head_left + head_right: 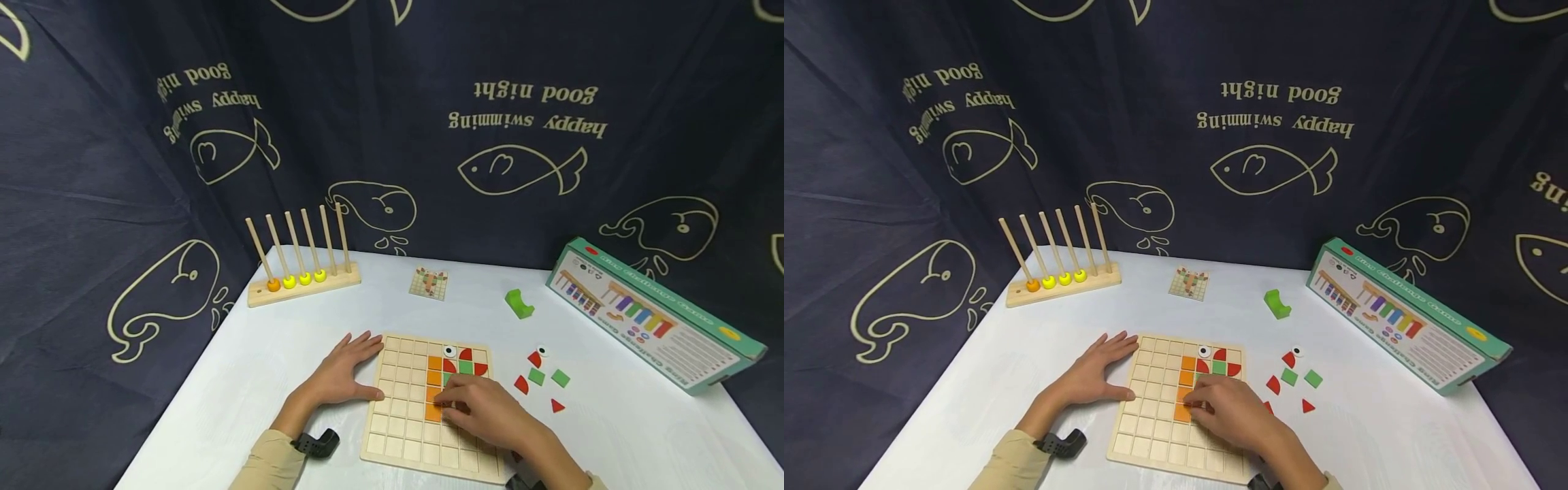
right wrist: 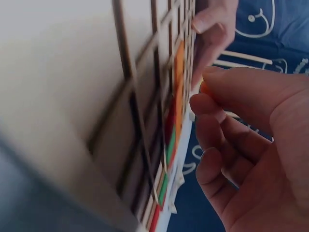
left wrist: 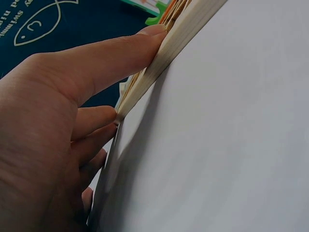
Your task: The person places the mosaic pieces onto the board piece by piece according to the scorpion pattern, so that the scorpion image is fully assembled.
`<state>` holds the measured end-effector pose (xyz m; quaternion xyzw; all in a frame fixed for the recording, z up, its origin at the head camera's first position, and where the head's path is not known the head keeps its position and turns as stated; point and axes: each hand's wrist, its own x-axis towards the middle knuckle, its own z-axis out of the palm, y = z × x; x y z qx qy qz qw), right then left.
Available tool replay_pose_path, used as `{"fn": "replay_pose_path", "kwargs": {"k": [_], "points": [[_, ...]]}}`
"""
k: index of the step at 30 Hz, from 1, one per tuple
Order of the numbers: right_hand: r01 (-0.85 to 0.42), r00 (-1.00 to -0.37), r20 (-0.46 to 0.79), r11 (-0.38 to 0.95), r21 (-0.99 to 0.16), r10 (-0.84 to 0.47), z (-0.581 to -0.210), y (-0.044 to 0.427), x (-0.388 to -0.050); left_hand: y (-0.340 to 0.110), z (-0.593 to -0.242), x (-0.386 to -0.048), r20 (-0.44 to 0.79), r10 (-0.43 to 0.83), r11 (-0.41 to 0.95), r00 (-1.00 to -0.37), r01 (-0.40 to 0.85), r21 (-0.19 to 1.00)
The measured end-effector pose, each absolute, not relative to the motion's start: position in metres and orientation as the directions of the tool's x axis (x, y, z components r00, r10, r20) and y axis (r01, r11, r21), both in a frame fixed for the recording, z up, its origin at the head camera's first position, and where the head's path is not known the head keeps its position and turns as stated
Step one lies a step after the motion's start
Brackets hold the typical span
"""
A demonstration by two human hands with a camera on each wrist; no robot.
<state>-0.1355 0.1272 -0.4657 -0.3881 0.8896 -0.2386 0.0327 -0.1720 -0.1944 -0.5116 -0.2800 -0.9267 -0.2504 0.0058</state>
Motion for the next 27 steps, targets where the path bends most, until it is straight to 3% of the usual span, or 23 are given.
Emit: {"fn": "replay_pose_path", "kwargs": {"k": [11, 18, 27], "points": [[-0.549, -0.814, 0.050, 0.739, -0.391, -0.579, -0.451, 0.163, -0.147, -0.194, -0.511, -0.171, 0.144, 0.518, 0.714, -0.843, 0.519, 0.470], [-0.412, -0.892, 0.012, 0.801, -0.433, -0.452, -0.449, 0.194, -0.161, -0.194, -0.509, -0.171, 0.145, 0.516, 0.717, -0.844, 0.518, 0.466], [-0.353, -0.933, 0.043, 0.879, -0.321, -0.358, -0.453, 0.228, -0.178, -0.193, -0.509, -0.171, 0.137, 0.516, 0.722, -0.846, 0.515, 0.462]]}}
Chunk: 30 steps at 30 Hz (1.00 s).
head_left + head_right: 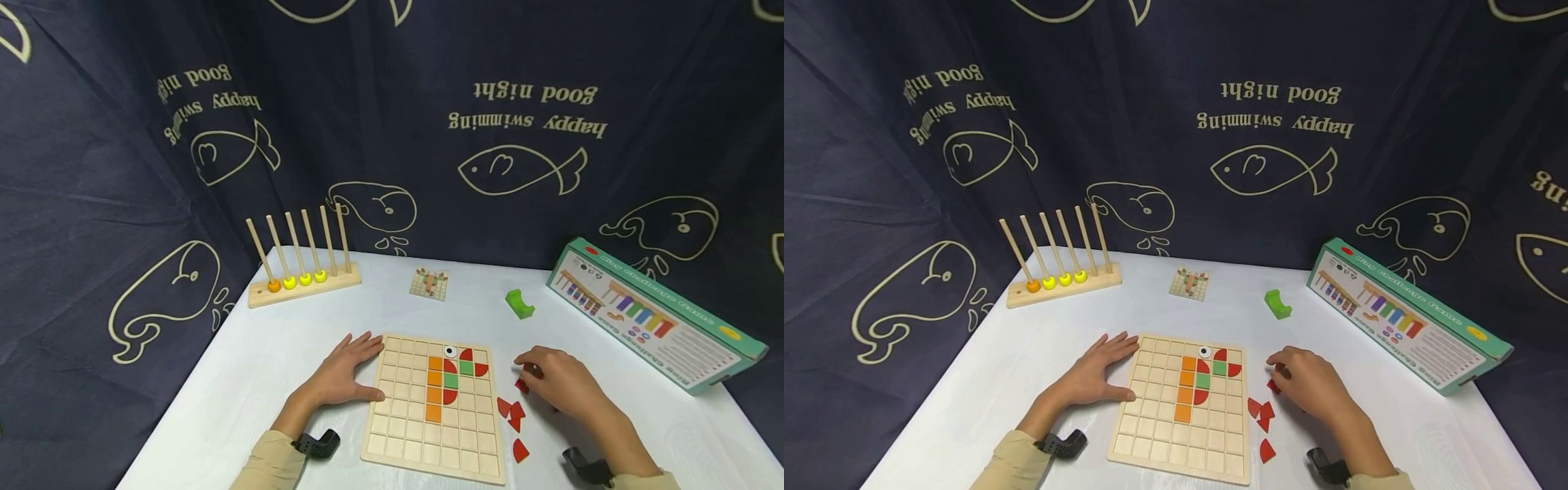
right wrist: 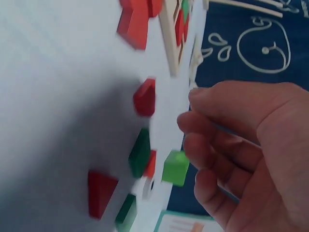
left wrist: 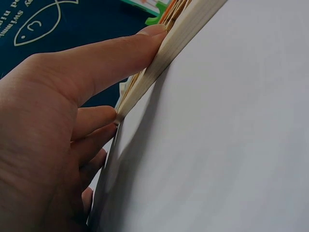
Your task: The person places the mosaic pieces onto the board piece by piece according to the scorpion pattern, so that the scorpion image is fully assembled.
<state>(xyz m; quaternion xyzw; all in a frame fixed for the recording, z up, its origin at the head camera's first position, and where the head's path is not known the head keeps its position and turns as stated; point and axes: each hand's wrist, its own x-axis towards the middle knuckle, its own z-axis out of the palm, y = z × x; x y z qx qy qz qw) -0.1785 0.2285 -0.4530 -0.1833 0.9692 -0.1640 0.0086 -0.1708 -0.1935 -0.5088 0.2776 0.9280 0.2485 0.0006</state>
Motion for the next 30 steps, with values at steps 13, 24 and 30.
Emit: {"fn": "replay_pose_path", "kwargs": {"k": [13, 24, 30], "points": [[-0.213, -0.977, 0.052, 0.956, -0.201, -0.207, -0.467, 0.240, -0.193, -0.193, -0.509, -0.173, 0.150, 0.524, 0.718, -0.839, 0.529, 0.452], [-0.189, -0.982, 0.019, 0.965, -0.179, -0.189, -0.471, 0.239, -0.193, -0.194, -0.510, -0.172, 0.144, 0.517, 0.723, -0.844, 0.520, 0.455], [-0.162, -0.986, -0.007, 0.966, -0.202, -0.167, -0.471, 0.242, -0.193, -0.194, -0.510, -0.172, 0.149, 0.516, 0.722, -0.843, 0.522, 0.455]]}}
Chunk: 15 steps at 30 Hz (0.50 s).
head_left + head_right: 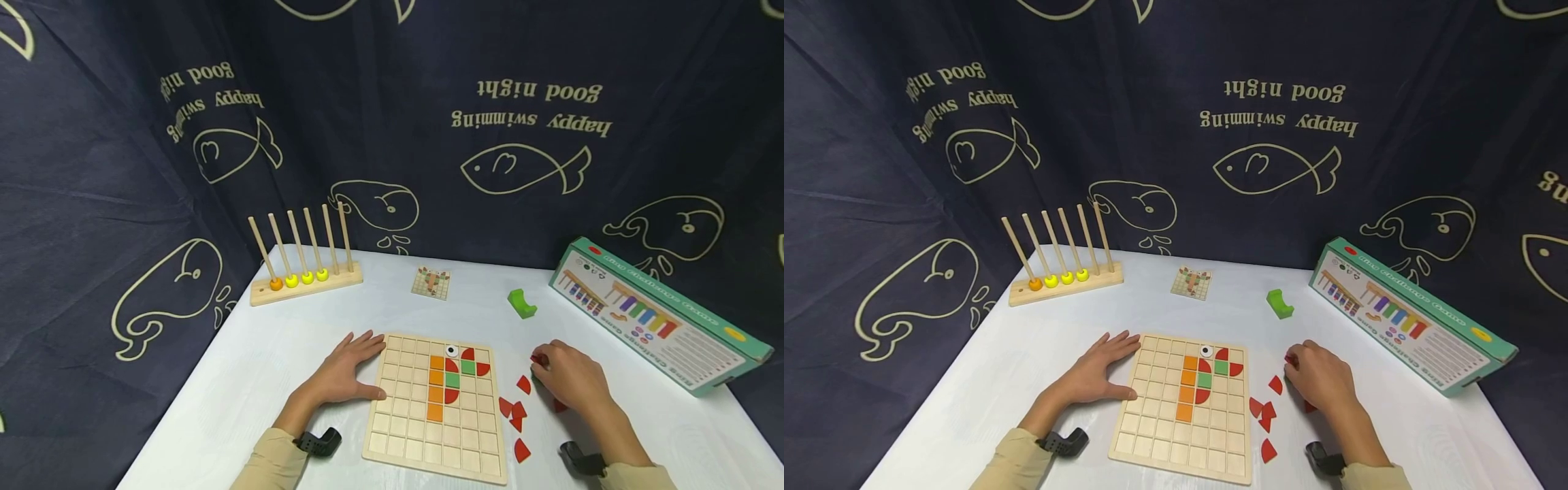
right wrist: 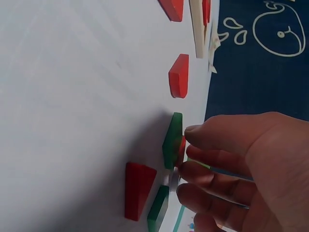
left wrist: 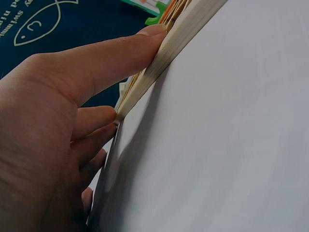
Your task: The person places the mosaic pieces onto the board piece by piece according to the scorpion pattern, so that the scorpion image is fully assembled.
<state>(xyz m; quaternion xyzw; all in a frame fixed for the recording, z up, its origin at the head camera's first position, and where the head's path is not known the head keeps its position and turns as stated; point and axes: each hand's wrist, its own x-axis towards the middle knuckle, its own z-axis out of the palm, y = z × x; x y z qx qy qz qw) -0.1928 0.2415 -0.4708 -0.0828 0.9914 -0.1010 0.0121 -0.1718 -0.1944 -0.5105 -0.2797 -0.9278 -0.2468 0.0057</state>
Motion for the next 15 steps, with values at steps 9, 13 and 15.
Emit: {"fn": "replay_pose_path", "kwargs": {"k": [9, 13, 15], "points": [[-0.130, -0.991, 0.008, 0.967, -0.220, -0.131, -0.4740, 0.2419, -0.1898, -0.1945, -0.5115, -0.1721, 0.155, 0.519, 0.722, -0.840, 0.528, 0.447], [-0.146, -0.989, 0.023, 0.960, -0.238, -0.144, -0.4742, 0.2390, -0.1900, -0.1947, -0.5126, -0.1724, 0.158, 0.517, 0.720, -0.841, 0.528, 0.451], [-0.153, -0.988, 0.029, 0.957, -0.247, -0.150, -0.4746, 0.2370, -0.1891, -0.1945, -0.5128, -0.1728, 0.154, 0.518, 0.722, -0.842, 0.526, 0.449]]}}
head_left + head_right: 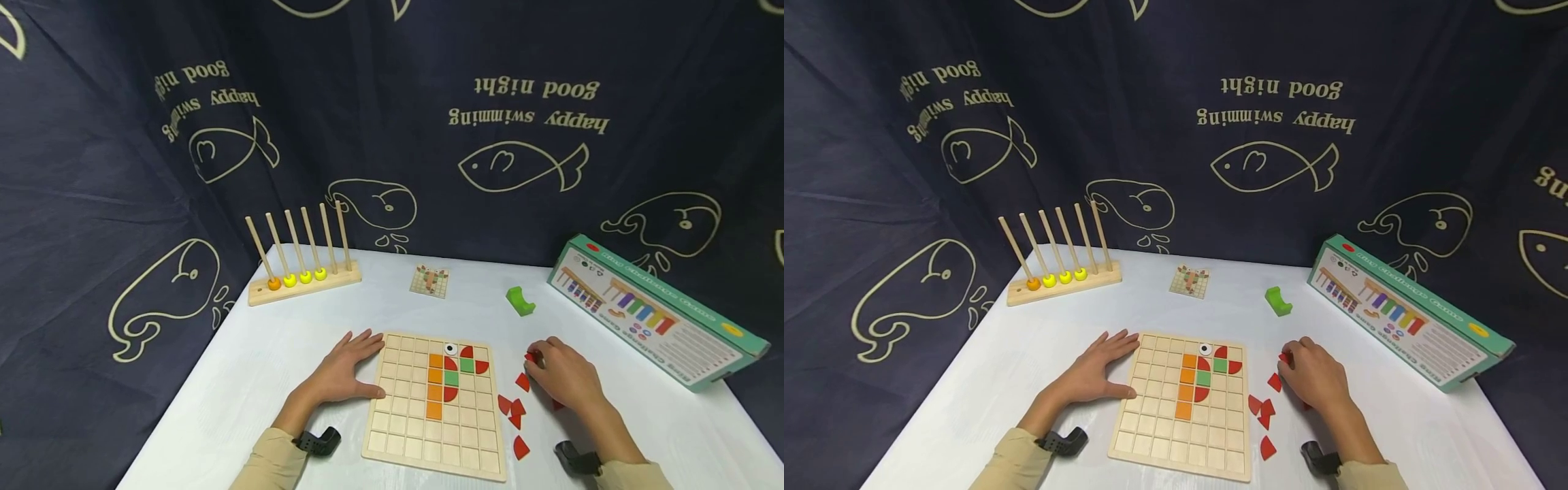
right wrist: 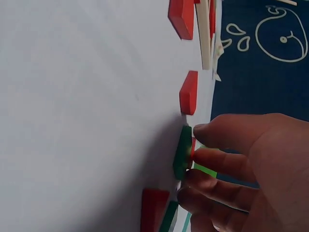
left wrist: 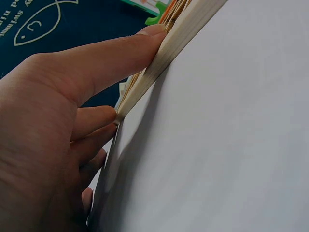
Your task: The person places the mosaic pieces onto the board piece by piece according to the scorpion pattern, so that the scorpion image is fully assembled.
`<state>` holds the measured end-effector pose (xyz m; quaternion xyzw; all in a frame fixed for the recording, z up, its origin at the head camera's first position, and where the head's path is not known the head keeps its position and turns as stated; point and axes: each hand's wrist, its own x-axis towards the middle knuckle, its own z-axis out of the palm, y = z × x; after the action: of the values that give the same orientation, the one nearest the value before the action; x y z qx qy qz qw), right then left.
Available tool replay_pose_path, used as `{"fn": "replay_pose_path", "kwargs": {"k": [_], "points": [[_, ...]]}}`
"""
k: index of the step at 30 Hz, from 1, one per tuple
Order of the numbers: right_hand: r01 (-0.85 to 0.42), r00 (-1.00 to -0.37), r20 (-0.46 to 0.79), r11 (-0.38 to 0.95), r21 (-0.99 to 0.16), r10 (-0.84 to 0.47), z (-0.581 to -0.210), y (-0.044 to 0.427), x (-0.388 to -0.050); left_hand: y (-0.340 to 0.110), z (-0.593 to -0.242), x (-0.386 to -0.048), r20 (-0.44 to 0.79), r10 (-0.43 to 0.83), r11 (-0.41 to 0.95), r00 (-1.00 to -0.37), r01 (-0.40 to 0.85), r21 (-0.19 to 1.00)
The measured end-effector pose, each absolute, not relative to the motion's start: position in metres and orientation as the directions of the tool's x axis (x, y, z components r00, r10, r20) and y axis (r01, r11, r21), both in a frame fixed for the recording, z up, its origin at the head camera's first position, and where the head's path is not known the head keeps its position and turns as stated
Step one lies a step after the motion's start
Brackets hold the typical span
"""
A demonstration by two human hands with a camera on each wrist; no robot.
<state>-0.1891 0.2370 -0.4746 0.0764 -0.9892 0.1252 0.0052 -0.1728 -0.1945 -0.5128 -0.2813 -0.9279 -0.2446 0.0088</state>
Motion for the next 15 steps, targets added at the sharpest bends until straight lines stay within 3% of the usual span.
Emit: {"fn": "replay_pose_path", "kwargs": {"k": [10, 15], "points": [[-0.256, -0.967, 0.086, 0.909, -0.328, -0.241, -0.4777, 0.2281, -0.1889, -0.1930, -0.5100, -0.1726, 0.137, 0.514, 0.729, -0.847, 0.516, 0.450], [-0.237, -0.971, 0.085, 0.898, -0.372, -0.222, -0.4784, 0.2282, -0.1896, -0.1935, -0.5097, -0.1714, 0.136, 0.510, 0.731, -0.849, 0.512, 0.451]]}}
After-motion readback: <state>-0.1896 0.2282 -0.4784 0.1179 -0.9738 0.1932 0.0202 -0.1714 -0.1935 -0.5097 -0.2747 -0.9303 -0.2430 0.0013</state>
